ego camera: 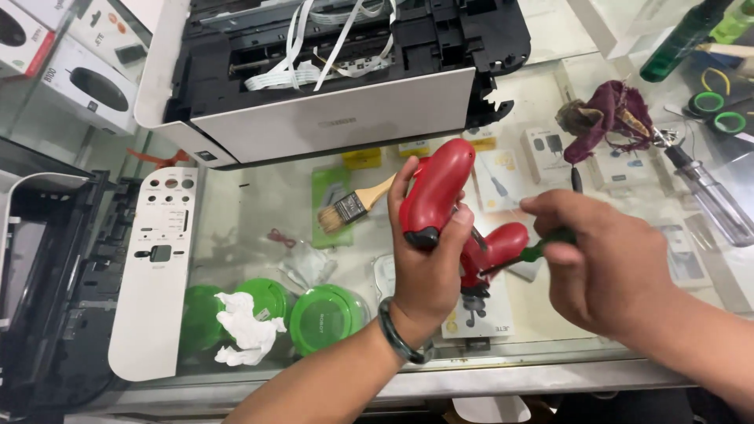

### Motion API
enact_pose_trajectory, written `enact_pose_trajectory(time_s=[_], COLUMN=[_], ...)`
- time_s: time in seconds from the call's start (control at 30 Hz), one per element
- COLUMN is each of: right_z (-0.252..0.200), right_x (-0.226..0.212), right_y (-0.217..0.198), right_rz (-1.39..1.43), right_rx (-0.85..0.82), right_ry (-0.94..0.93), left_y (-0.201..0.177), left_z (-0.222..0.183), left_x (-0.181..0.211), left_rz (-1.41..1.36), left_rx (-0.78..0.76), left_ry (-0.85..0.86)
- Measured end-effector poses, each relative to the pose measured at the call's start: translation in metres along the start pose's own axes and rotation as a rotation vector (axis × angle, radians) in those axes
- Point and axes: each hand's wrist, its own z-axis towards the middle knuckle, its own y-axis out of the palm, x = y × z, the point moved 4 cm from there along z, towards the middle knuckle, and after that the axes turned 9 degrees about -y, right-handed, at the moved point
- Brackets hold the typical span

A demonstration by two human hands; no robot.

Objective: Repairing a red game controller by unscrewing its casing on a glass workbench

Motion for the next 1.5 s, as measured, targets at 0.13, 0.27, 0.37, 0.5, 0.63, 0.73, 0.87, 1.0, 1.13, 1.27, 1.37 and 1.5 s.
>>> enact_pose_trajectory(time_s=[0.13, 0.27, 0.37, 0.5, 0.63, 0.73, 0.87, 1.0, 1.13, 1.27, 1.37, 1.5], right_z=[-0.015, -0.008, -0.008, -0.013, -0.019, -0.022, -0.021, -0.020, -0.010, 0.001, 0.000, -0.007], right_x=[0.011, -0.005, -0.017, -0.027, -0.031, -0.029, -0.031, -0.026, -0.024, -0.036, -0.045, -0.037], right_y=[0.008, -0.007, -0.021, -0.029, -0.034, -0.034, -0.032, -0.034, -0.036, -0.047, -0.048, -0.040], right_rz=[0.105, 0.493, 0.256, 0.038, 0.034, -0.056, -0.048, -0.048, -0.036, 0.209, 0.288, 0.292], right_rx=[0.180, 0.320, 0.304, 0.310, 0.200, 0.232, 0.158, 0.097, 0.096, 0.008, -0.066, -0.079], right_ry=[-0.096, -0.364, -0.440, -0.549, -0.492, -0.484, -0.467, -0.437, -0.525, -0.650, -0.762, -0.759], left_y=[0.001, 0.011, 0.012, 0.006, 0.002, 0.003, 0.003, 0.003, 0.004, 0.005, 0.005, 0.005], left_z=[0.010, 0.014, 0.017, 0.020, 0.022, 0.023, 0.021, 0.022, 0.022, 0.023, 0.025, 0.026], left_x=[-0.004, -0.013, -0.016, -0.016, -0.021, -0.021, -0.019, -0.020, -0.020, -0.021, -0.023, -0.026], left_rz=[0.076, -0.224, -0.299, -0.317, -0.314, -0.337, -0.325, -0.319, -0.314, -0.327, -0.308, -0.320], left_rx=[0.102, 0.191, 0.220, 0.153, 0.174, 0.202, 0.218, 0.207, 0.205, 0.181, 0.183, 0.188], left_ry=[-0.022, -0.255, -0.318, -0.202, -0.190, -0.200, -0.198, -0.185, -0.190, -0.213, -0.177, -0.220])
